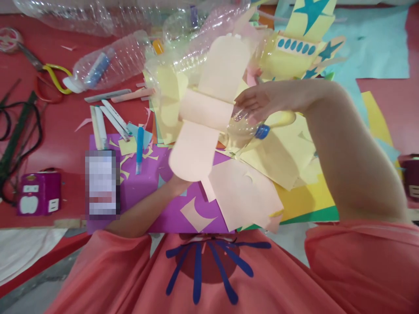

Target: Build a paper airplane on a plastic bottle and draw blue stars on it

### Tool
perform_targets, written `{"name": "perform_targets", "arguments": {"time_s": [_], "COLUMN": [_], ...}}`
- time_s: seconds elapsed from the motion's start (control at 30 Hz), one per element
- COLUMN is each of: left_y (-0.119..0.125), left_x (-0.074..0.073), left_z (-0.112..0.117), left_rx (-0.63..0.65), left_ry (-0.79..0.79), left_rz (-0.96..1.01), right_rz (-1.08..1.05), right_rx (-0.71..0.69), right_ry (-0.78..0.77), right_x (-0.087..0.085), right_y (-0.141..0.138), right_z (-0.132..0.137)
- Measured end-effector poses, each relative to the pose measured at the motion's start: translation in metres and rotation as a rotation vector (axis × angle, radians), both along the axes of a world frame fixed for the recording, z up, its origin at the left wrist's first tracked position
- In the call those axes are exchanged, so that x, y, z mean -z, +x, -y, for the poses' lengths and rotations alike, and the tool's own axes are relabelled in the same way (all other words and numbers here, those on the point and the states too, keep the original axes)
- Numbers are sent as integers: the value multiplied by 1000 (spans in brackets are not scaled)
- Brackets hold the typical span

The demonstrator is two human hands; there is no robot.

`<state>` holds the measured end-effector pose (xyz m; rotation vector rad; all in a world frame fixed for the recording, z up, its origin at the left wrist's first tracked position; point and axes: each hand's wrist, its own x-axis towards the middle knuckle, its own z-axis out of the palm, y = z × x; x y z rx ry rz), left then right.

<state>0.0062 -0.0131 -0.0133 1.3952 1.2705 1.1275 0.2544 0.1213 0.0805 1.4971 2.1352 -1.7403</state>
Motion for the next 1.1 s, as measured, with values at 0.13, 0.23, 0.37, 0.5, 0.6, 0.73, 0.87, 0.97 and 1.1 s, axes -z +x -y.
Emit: {"name": "perform_targets", "arguments": {"time_s": [0.13,0.23,0.37,0.5,0.6,0.73,0.87,0.97,1.1], "left_y": [-2,-6,-10,-8,-7,-8,-11,-12,-11], "left_x": [1,-2,-1,-1,-5,-13,-18,-18,-18], "left_z": [-11,-16,-16,-13,-11,-11,-13,-13,-11], "left_rx": [-112,-162,-63,35,42,68,88,127,145], "left_ry": [156,270,381,400,357,317,355,293,176], "left_rz": [193,233,78,-14,-12,-79,-303,-364,-367], "right_rz": [217,236,121,128,91,565,832,803,771], "right_rx": [-92,-11,104,272,472,517,354,362,395], "right_ry": [35,55,81,391,775,742,606,637,592], "right_x": [-4,-7,-19,-29,-28,-11,15,26,24], "right_y": [7,3,-7,-5,11,35,49,52,51], "right_z": [-18,-20,-15,4,29,67,91,96,92]}}
